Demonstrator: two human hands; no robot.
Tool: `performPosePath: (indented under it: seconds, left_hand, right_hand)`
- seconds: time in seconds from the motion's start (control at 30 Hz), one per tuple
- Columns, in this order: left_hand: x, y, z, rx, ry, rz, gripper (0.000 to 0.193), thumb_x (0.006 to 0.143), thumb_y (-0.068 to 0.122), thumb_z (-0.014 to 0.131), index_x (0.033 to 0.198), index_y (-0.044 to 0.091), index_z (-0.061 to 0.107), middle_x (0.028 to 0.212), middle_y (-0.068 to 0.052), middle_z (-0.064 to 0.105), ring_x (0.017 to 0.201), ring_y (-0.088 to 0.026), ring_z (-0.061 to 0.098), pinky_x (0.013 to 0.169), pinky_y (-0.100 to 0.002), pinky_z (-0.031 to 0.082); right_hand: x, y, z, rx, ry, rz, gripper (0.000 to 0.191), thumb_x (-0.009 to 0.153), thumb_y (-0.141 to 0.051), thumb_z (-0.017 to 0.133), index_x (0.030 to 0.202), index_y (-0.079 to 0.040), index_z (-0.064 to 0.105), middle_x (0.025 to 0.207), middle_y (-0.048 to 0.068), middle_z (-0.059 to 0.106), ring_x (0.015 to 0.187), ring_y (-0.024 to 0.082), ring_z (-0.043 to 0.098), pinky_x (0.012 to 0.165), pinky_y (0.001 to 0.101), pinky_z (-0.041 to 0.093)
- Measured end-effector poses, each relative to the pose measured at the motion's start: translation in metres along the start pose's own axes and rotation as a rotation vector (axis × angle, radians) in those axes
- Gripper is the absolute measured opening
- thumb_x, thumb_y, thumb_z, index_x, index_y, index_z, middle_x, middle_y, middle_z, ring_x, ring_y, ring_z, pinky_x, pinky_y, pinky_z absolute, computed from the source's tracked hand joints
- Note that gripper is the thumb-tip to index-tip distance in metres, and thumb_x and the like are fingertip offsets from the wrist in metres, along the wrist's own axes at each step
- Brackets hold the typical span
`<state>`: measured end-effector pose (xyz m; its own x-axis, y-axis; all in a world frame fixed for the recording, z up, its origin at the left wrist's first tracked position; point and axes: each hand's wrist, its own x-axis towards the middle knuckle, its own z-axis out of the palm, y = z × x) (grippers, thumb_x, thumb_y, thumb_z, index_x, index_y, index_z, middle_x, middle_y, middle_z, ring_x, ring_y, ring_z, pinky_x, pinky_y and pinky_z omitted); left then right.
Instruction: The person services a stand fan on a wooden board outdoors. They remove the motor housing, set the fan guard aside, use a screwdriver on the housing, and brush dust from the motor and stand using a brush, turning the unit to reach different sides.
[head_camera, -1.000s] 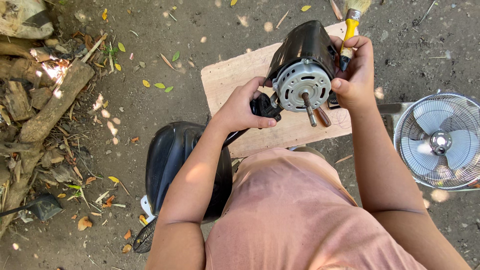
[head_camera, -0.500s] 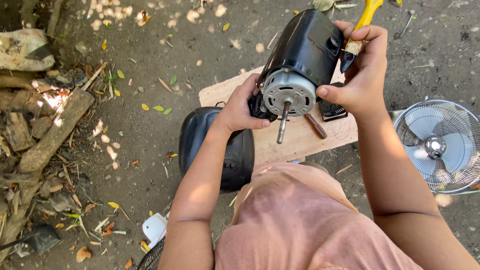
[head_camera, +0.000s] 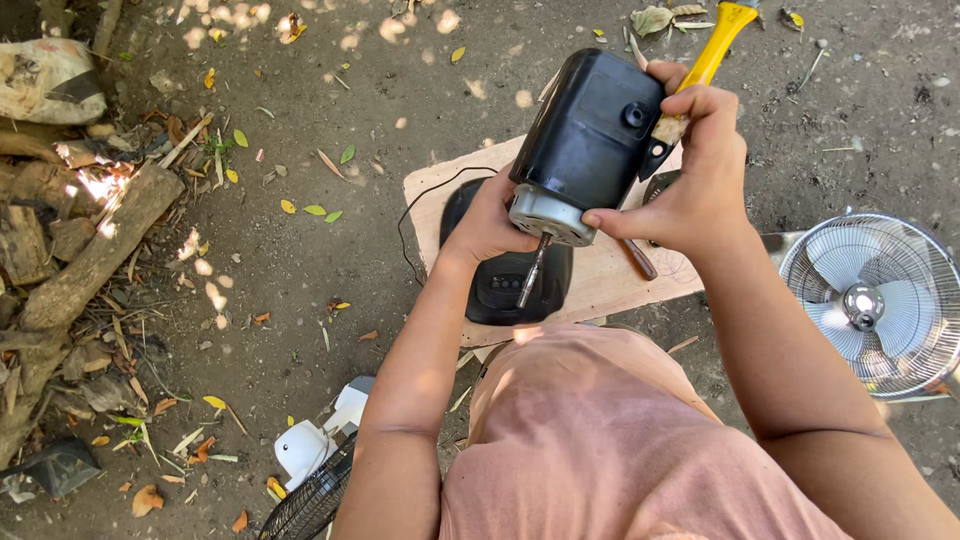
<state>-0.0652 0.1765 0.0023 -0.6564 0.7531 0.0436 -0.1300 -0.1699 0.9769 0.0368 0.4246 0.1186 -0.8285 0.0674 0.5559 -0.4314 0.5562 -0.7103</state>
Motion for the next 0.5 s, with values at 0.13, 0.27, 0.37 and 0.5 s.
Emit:
performPosePath:
  seconds: [0.13,0.27,0.37,0.5]
  left_hand:
    - [-0.013,-0.018,-0.012,0.032,0.036,-0.100,0.085,0.063,0.003,0.089,0.141,0.003,0.053,0.125,-0.007,0.069,0.114,-0.016,0.065,0.099,-0.035,0.054]
    - [-0.023,-0.023,-0.031,0.137,0.051,-0.156,0.074,0.066,0.005,0.093,0.132,0.000,0.060,0.120,-0.011,0.073,0.109,-0.019,0.071,0.095,-0.036,0.059]
    - [-0.028,-0.021,-0.028,0.121,0.132,-0.064,0.077,0.066,0.009,0.095,0.133,0.004,0.057,0.123,-0.008,0.071,0.111,-0.017,0.069,0.096,-0.035,0.058]
    - [-0.031,-0.010,0.015,0.098,0.354,0.044,0.079,0.063,0.013,0.096,0.130,0.006,0.054,0.118,-0.008,0.069,0.106,-0.018,0.069,0.092,-0.035,0.059]
  right_hand:
    - [0.005,-0.009,0.014,-0.087,-0.031,0.010,0.102,0.060,-0.031,0.108,0.125,-0.003,0.034,0.148,0.026,0.053,0.140,0.031,0.056,0.121,0.0372,0.043]
    - [0.011,-0.017,0.031,-0.120,-0.057,0.014,0.105,0.058,-0.033,0.107,0.128,-0.004,0.035,0.149,0.026,0.053,0.139,0.034,0.056,0.120,0.0406,0.044]
    - [0.016,-0.019,0.041,-0.118,-0.056,0.022,0.103,0.059,-0.031,0.107,0.126,-0.003,0.035,0.145,0.024,0.053,0.134,0.033,0.055,0.117,0.0405,0.044]
    - [0.020,-0.022,0.046,-0.186,-0.046,0.012,0.099,0.062,-0.029,0.108,0.125,-0.003,0.036,0.141,0.022,0.054,0.133,0.032,0.056,0.117,0.0394,0.044]
